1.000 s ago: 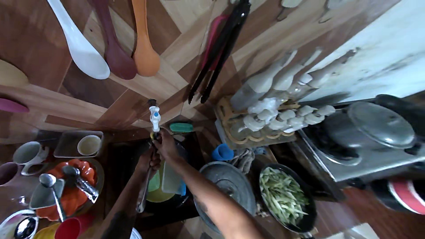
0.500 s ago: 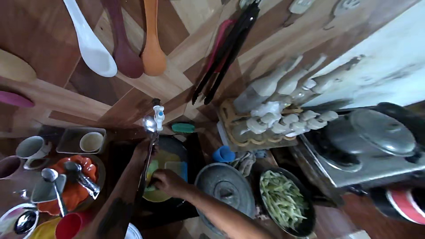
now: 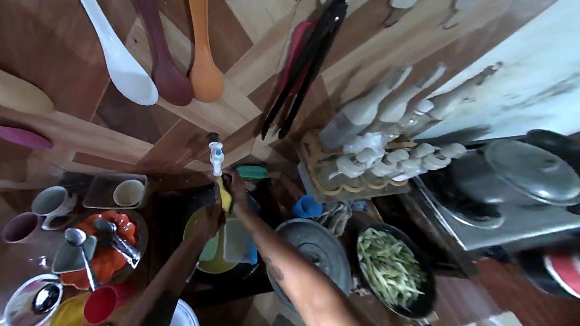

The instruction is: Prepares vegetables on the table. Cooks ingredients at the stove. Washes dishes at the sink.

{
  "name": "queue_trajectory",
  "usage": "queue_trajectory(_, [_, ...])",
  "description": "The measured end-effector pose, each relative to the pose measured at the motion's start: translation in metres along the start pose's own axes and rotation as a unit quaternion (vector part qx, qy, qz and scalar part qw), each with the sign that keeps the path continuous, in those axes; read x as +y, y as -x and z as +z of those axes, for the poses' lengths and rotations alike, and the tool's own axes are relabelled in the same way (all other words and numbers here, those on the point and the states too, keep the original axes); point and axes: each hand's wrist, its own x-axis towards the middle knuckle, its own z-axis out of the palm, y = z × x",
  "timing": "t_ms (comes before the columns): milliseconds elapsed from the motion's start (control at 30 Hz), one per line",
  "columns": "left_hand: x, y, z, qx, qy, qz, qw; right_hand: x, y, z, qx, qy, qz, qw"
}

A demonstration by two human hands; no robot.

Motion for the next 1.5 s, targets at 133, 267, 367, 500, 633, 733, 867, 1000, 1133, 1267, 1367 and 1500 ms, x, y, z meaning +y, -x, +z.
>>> queue_trajectory(133, [-0.019, 0.017, -0.029, -0.033, 0.008, 0.045, 0.998, 0.030, -0.027, -0.025, -0.106, 0.138, 0.023, 0.984])
queue_trajectory(267, [-0.007, 0.018, -0.042, 0.055, 0.076, 0.018, 0.995, 0.023, -0.023, -0.032, -0.152, 0.269, 0.017, 0.951])
queue_trajectory(367, [0.003, 0.005, -0.033, 0.107, 0.027, 0.034, 0.993, -0.012, -0.012, -0.034, 0.022, -0.032, -0.018, 0.999])
queue_trajectory(500, [0.015, -0.015, -0.017, 0.090, -0.075, 0.021, 0.993, -0.082, 0.001, -0.046, 0.030, -0.033, -0.121, 0.992])
queue_trajectory(633, [0.020, -0.033, -0.004, 0.094, 0.143, -0.042, 0.984, -0.125, 0.001, -0.059, -0.065, 0.210, -0.126, 0.967])
queue_trajectory(733, [0.024, -0.039, 0.000, 0.073, 0.232, -0.073, 0.967, -0.131, 0.000, -0.058, -0.083, 0.289, -0.145, 0.943])
queue_trajectory(867, [0.027, -0.042, 0.002, 0.022, 0.293, -0.112, 0.949, -0.142, -0.017, -0.060, -0.166, 0.399, -0.300, 0.851])
queue_trajectory(1000, [0.025, -0.037, 0.001, -0.014, 0.341, -0.118, 0.933, -0.114, -0.037, -0.073, -0.144, 0.295, -0.466, 0.821])
queue_trajectory(1133, [0.027, -0.019, -0.002, -0.015, 0.351, -0.127, 0.928, -0.022, -0.017, -0.039, -0.056, 0.005, -0.151, 0.987])
queue_trajectory(1267, [0.021, 0.002, 0.009, 0.007, 0.306, -0.111, 0.945, 0.015, -0.008, -0.004, -0.108, -0.082, -0.022, 0.990])
queue_trajectory(1367, [0.023, 0.008, 0.029, 0.074, 0.324, -0.115, 0.936, -0.014, -0.013, 0.004, -0.085, -0.069, 0.025, 0.994])
queue_trajectory(1500, [0.022, -0.027, 0.038, 0.204, 0.381, -0.039, 0.901, -0.035, -0.016, 0.015, -0.132, -0.082, 0.079, 0.985])
